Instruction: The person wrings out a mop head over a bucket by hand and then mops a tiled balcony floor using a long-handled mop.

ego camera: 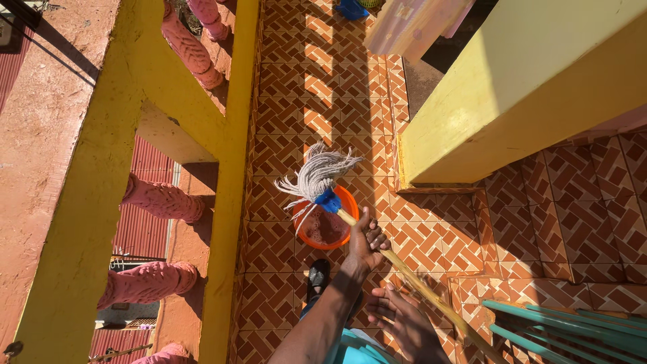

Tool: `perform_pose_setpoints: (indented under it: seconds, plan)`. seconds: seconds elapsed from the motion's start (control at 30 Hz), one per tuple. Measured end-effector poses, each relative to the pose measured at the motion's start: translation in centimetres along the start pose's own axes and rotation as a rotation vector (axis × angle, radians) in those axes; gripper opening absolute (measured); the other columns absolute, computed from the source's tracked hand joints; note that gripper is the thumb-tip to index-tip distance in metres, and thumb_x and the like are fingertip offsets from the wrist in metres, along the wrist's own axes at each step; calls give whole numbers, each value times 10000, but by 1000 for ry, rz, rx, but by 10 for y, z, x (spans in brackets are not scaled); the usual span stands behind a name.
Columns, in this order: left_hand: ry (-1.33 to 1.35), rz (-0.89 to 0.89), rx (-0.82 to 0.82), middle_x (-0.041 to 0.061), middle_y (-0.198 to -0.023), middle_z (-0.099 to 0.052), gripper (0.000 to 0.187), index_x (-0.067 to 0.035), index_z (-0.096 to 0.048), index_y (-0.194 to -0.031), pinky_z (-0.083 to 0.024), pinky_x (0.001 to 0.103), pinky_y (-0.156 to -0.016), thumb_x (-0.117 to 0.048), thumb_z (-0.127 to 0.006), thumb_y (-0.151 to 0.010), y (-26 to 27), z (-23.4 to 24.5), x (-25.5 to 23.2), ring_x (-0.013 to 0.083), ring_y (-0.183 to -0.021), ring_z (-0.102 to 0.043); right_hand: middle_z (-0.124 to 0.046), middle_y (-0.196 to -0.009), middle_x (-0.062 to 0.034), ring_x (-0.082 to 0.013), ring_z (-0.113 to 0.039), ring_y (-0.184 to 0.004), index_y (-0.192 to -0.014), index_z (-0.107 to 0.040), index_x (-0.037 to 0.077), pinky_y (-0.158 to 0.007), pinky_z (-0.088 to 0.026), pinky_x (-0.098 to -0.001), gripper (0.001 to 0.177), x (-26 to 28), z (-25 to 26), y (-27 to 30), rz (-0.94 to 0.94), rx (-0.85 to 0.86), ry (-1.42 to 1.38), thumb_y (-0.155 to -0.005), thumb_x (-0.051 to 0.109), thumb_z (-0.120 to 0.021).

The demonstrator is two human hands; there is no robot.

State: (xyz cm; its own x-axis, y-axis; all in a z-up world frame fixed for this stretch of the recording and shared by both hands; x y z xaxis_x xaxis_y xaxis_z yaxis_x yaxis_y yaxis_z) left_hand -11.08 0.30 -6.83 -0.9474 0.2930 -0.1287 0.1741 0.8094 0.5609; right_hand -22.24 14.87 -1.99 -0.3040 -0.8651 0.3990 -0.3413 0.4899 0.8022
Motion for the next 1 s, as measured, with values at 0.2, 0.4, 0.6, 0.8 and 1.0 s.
perform_pose_setpoints:
  seconds: [0.2,0.4,0.6,0.8,1.0]
  plan:
    - [282,30,79,-81,-475,-248,407,-89,-528,-855,-267,243,-404,-451,-612,-1023,-14,7,12,63,-376,-225,-611,-1199,-204,-283,-632,-1075,-1363,-495,-28,-962,-538,-433,661,4,5,1,45,-92,-116,-937,463,-611]
    - [412,25,54,-57,-487,-275,336,-31,-536,-926,-308,237,-442,-336,-562,-1063,-31,60,46,92,-393,-244,-562,-1302,-223,-316,-595,-1242,-1440,-401,59,-1027,-502,-460,627,66,21,31,662,-188,-65,-924,315,-648]
    - [491,130,-137,-40,-477,-342,331,-26,-536,-893,-354,247,-458,-319,-600,-1035,-43,85,97,119,-439,-342,-675,-1182,-103,-257,-573,-1290,-1106,-624,56,-1195,-328,-443,372,80,53,52,847,-194,-203,-985,401,-559]
    - [-306,314,-358,-5,-734,-587,332,-146,-555,-879,-507,306,-656,-436,-518,-1036,-13,58,124,146,-643,-597,-441,-664,-30,-242,-600,-806,-697,-404,124,-1144,-411,-506,548,109,68,75,1059,-78,-331,-1090,490,-515]
    - [-672,528,-135,107,-841,-692,511,-12,-662,-1011,-578,292,-654,-486,-476,-1062,-18,52,147,159,-694,-672,-309,-608,20,-148,-385,-584,-664,-341,143,-768,-450,-408,595,130,101,75,1089,-260,-286,-1165,330,-601]
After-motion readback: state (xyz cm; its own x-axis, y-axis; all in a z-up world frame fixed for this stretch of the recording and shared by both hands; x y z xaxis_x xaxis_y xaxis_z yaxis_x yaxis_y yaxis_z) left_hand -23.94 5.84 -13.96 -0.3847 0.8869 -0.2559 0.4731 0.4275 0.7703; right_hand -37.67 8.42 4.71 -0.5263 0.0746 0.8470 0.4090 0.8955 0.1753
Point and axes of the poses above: each hand's wrist, its own y-axis away from the middle knuckle, its own z-axis out of the back of the hand, x = y × z, the point moved 7 cm from there along -y, towards the middle knuckle
